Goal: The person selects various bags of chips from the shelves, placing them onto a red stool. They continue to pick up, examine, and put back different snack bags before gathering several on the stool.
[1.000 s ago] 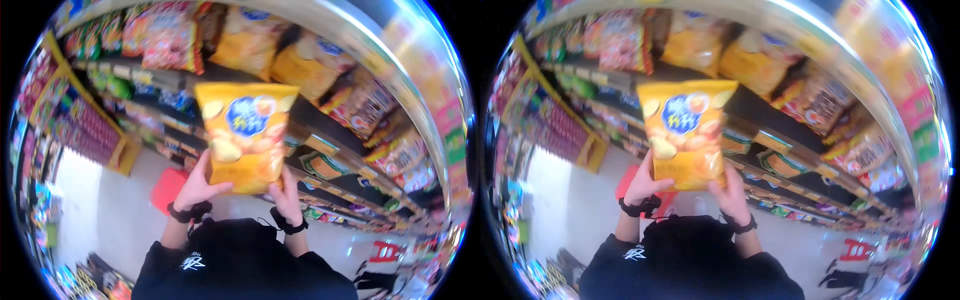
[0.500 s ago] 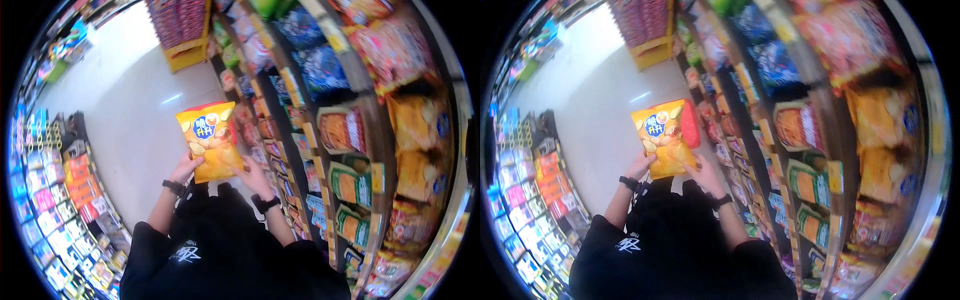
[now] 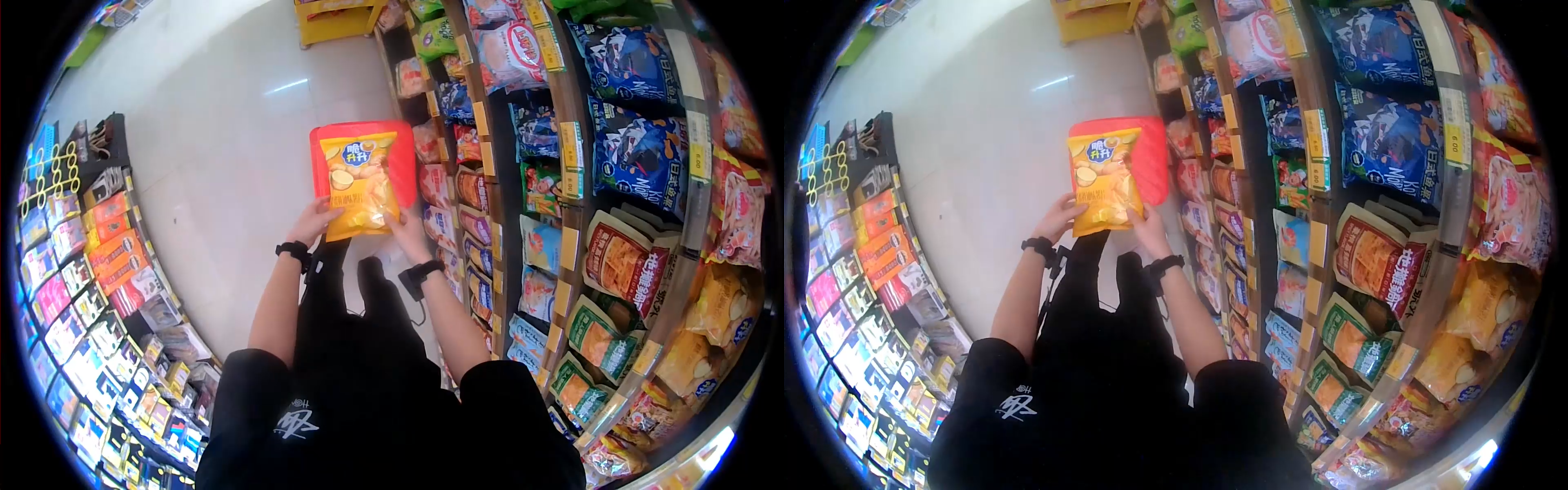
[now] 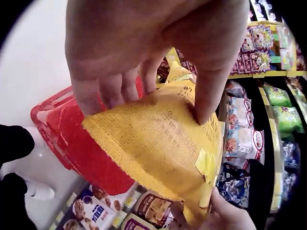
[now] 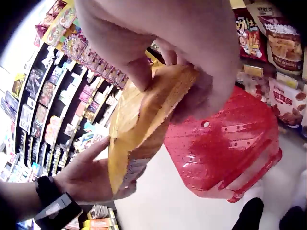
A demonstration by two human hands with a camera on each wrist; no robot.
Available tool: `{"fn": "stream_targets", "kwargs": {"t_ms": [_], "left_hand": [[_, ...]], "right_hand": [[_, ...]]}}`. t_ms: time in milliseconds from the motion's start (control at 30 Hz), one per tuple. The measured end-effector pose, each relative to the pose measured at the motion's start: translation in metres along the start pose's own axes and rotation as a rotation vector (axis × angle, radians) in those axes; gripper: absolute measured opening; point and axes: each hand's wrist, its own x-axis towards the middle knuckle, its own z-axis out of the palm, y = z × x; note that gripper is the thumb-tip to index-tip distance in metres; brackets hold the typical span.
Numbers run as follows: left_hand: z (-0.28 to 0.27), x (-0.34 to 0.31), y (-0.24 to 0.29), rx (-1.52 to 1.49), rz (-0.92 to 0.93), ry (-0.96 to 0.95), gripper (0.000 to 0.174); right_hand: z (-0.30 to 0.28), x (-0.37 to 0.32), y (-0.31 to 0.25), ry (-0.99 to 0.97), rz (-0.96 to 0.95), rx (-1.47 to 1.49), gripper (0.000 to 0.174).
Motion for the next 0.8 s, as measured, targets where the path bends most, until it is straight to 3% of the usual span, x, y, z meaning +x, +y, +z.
{"fn": "stream_targets", "kwargs": {"t_ms": [167, 200, 267, 333, 433, 500, 533, 567, 667, 800], "left_hand": [[-0.01, 0.034, 0.002, 0.07, 0.065, -0.019, 0.07], [-0.01, 0.039, 0.003, 0.081, 0.067, -0.03, 0.07], [-0.009, 0.045, -0.006, 0.128, 0.121, 0.15, 0.065], [-0.017, 0.044, -0.014, 0.255, 0.094, 0.076, 0.067], [-0.024, 0.038, -0.027, 0.444, 0.096, -0.02, 0.062], [-0.012, 0.016, -0.014, 0.449, 0.169, -0.041, 0.047], [-0.031, 0.045, -0.045, 0.494, 0.244, -0.054, 0.035], [-0.052, 0.077, -0.065, 0.54, 0.157, -0.123, 0.031], [-0.012, 0.066, -0.04, 0.665, 0.217, -0.061, 0.032], [0.045, 0.073, -0.012, 0.61, 0.376, -0.275, 0.024]], "right_hand": [[-0.013, 0.025, 0.009, 0.008, 0.086, 0.086, 0.028], [-0.018, 0.028, 0.008, 0.038, 0.146, -0.019, 0.033], [-0.035, 0.024, 0.023, 0.093, 0.211, -0.115, 0.038], [-0.063, 0.021, 0.042, 0.077, 0.018, -0.14, 0.038], [-0.082, -0.038, -0.018, 0.236, -0.125, -0.405, 0.036], [-0.112, -0.063, -0.001, 0.223, 0.107, -0.288, 0.032], [-0.127, -0.083, -0.004, 0.241, 0.074, -0.205, 0.031], [-0.139, -0.104, -0.005, 0.261, 0.03, -0.123, 0.03], [-0.166, -0.166, -0.035, 0.406, -0.024, 0.302, 0.023], [-0.179, -0.243, -0.105, 0.726, -0.212, 0.395, 0.022]]}}
